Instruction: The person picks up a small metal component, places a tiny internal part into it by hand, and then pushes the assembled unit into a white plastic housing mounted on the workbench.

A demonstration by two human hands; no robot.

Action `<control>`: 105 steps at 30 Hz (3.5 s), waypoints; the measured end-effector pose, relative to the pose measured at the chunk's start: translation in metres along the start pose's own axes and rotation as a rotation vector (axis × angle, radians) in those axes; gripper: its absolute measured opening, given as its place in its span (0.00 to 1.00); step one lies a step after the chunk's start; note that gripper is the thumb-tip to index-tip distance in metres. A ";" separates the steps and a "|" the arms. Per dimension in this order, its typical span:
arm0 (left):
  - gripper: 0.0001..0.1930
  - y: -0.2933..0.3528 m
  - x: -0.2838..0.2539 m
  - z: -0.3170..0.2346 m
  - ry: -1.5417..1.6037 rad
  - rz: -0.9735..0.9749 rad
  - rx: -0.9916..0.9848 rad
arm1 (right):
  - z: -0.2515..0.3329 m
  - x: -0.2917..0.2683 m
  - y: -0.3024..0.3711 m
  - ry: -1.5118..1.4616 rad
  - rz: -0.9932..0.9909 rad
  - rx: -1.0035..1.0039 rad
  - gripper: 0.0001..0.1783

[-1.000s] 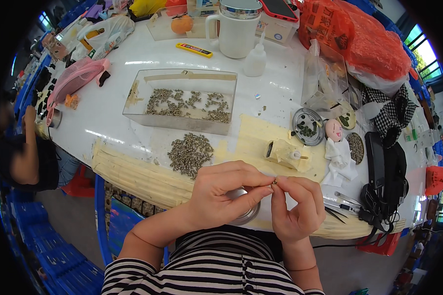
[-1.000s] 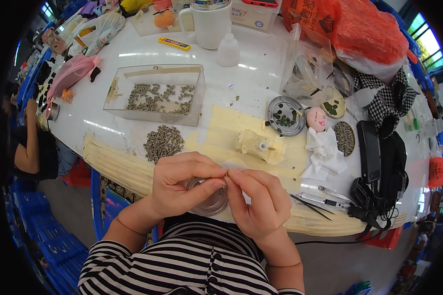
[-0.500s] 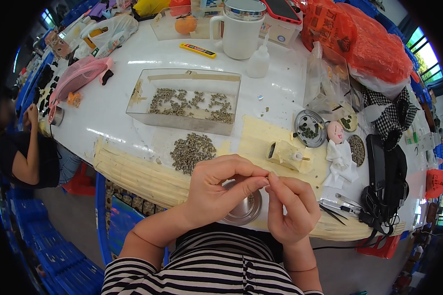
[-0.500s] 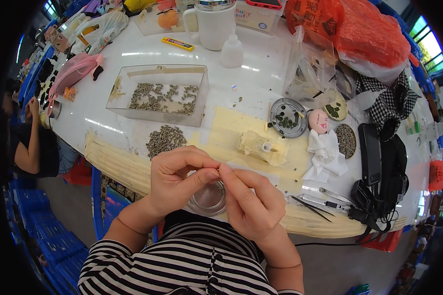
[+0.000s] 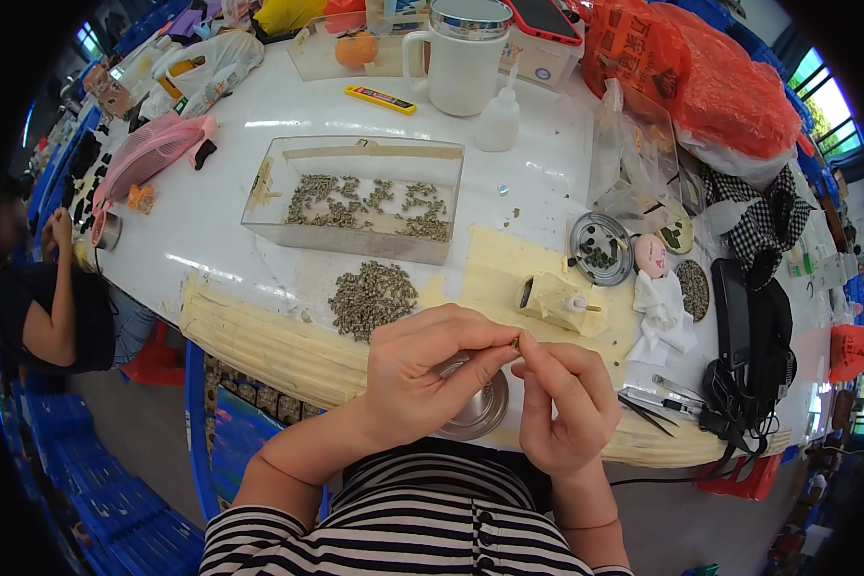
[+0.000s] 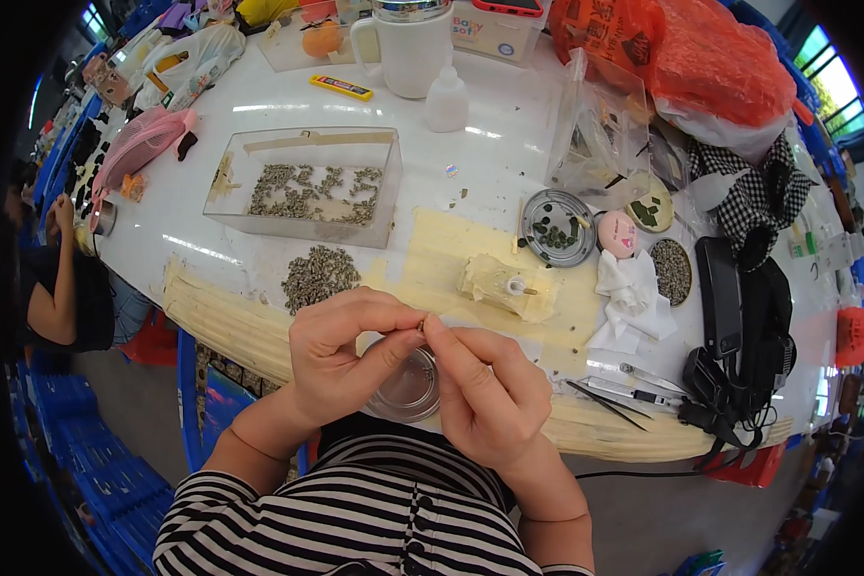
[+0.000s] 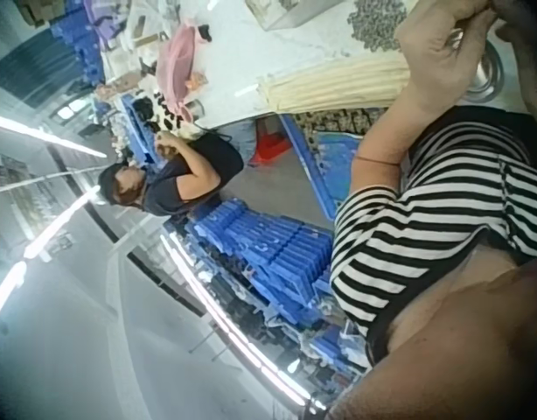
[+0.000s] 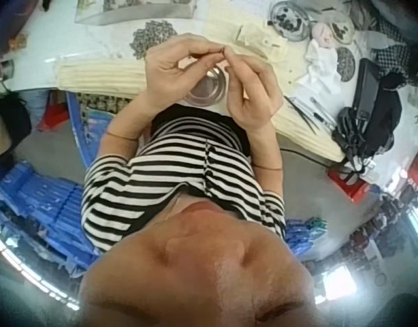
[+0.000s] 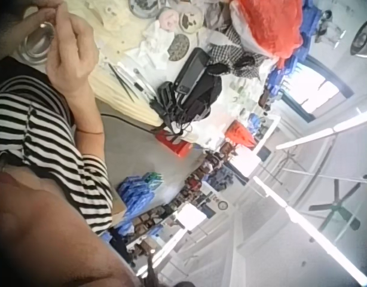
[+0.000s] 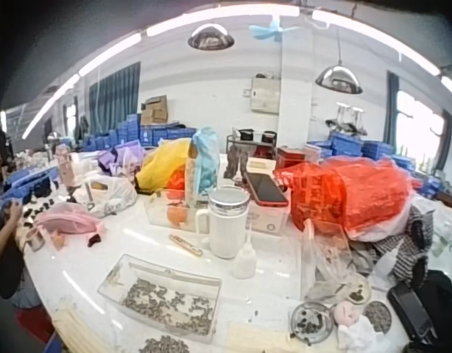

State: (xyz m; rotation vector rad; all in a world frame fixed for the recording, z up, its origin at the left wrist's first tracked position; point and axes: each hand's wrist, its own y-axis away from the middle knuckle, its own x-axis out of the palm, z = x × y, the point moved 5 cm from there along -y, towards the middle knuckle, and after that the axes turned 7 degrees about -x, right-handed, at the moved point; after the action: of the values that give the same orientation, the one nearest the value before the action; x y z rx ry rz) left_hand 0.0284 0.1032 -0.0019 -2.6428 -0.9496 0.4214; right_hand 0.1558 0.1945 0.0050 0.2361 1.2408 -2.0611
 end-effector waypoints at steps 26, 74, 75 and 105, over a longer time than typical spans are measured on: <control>0.06 0.005 0.007 0.014 0.313 0.169 -0.298 | 0.001 -0.005 -0.003 0.105 -0.116 -0.036 0.17; 0.08 -0.001 0.003 0.003 0.100 0.071 -0.046 | 0.000 -0.005 -0.003 0.091 -0.118 -0.014 0.18; 0.08 0.000 0.003 0.005 0.113 0.079 -0.078 | -0.001 -0.005 -0.003 0.095 -0.116 -0.019 0.18; 0.10 0.002 0.005 -0.004 -0.134 -0.068 0.108 | -0.003 -0.008 -0.006 0.051 -0.148 -0.019 0.13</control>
State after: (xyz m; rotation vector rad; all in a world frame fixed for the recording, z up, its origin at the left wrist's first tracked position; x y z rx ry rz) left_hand 0.0352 0.1043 0.0003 -2.5029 -1.0238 0.6225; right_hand 0.1570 0.2021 0.0117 0.1943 1.3444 -2.1798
